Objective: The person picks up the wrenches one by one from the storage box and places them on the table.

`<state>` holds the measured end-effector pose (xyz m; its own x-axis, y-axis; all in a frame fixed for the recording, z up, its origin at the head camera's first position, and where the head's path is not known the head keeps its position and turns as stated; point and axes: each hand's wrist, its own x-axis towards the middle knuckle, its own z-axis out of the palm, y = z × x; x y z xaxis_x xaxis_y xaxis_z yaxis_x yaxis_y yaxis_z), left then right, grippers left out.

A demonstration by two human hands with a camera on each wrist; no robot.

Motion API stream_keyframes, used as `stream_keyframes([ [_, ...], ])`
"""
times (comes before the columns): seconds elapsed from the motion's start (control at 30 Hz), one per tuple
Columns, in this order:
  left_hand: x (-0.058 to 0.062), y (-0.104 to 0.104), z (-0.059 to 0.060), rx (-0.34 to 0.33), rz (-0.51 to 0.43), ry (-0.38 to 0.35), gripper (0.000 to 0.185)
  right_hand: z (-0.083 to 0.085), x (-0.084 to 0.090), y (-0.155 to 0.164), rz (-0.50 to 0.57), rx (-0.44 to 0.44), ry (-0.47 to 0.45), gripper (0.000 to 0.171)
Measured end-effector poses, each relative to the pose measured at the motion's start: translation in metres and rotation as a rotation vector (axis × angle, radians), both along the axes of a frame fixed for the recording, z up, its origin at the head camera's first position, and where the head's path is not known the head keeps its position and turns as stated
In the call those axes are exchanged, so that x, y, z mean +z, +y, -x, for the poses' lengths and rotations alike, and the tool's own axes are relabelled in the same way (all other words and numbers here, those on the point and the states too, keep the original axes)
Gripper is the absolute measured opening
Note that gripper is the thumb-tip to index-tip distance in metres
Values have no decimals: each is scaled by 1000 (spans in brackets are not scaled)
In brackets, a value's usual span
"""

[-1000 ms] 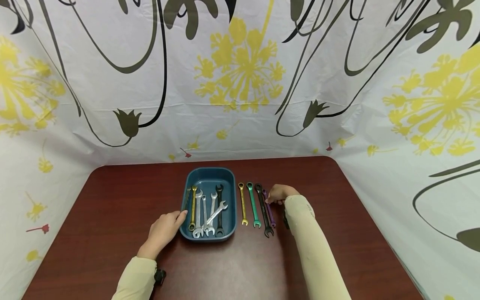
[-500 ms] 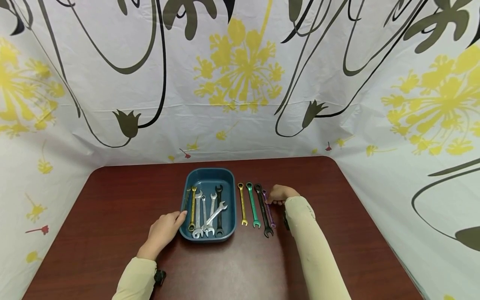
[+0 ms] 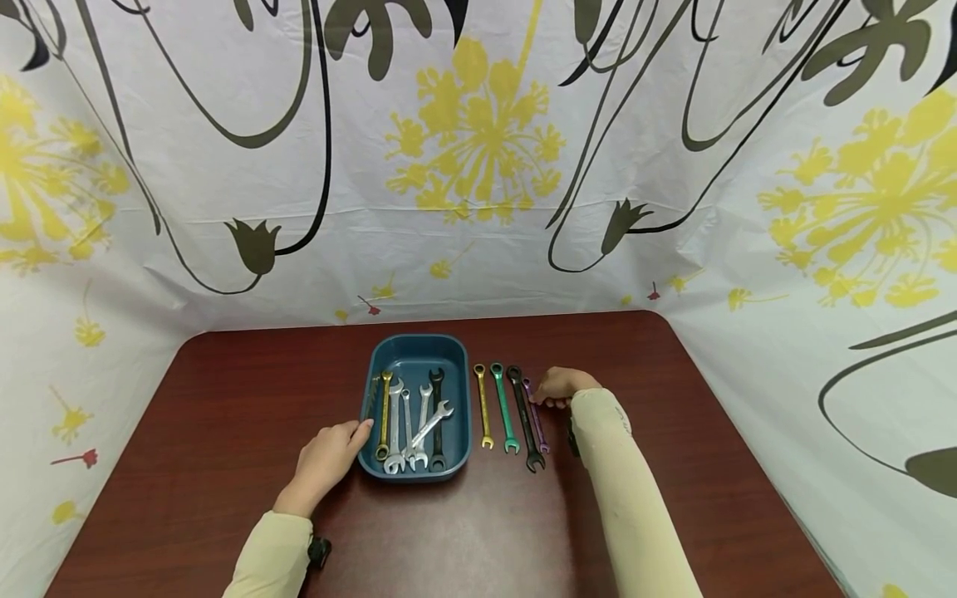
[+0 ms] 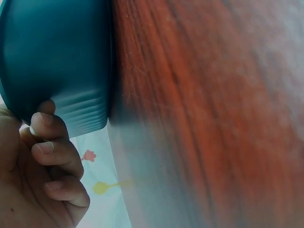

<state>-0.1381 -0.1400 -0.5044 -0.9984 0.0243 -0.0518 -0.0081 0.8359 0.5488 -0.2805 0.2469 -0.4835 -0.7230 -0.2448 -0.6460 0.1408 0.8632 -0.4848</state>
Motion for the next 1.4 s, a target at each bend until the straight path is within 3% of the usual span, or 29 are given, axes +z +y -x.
stream_keyframes([
  [0.27,0,-1,-1,-5,-7,6,45,9,15,0,12,-7,32,21],
  [0.6,0,-2,1,-2,-9,-2,45,21,42,-23,77,53,68,37],
  [1.4,-1,0,-1,10,-8,-9,44,21,71,-90,286,104,80,38],
])
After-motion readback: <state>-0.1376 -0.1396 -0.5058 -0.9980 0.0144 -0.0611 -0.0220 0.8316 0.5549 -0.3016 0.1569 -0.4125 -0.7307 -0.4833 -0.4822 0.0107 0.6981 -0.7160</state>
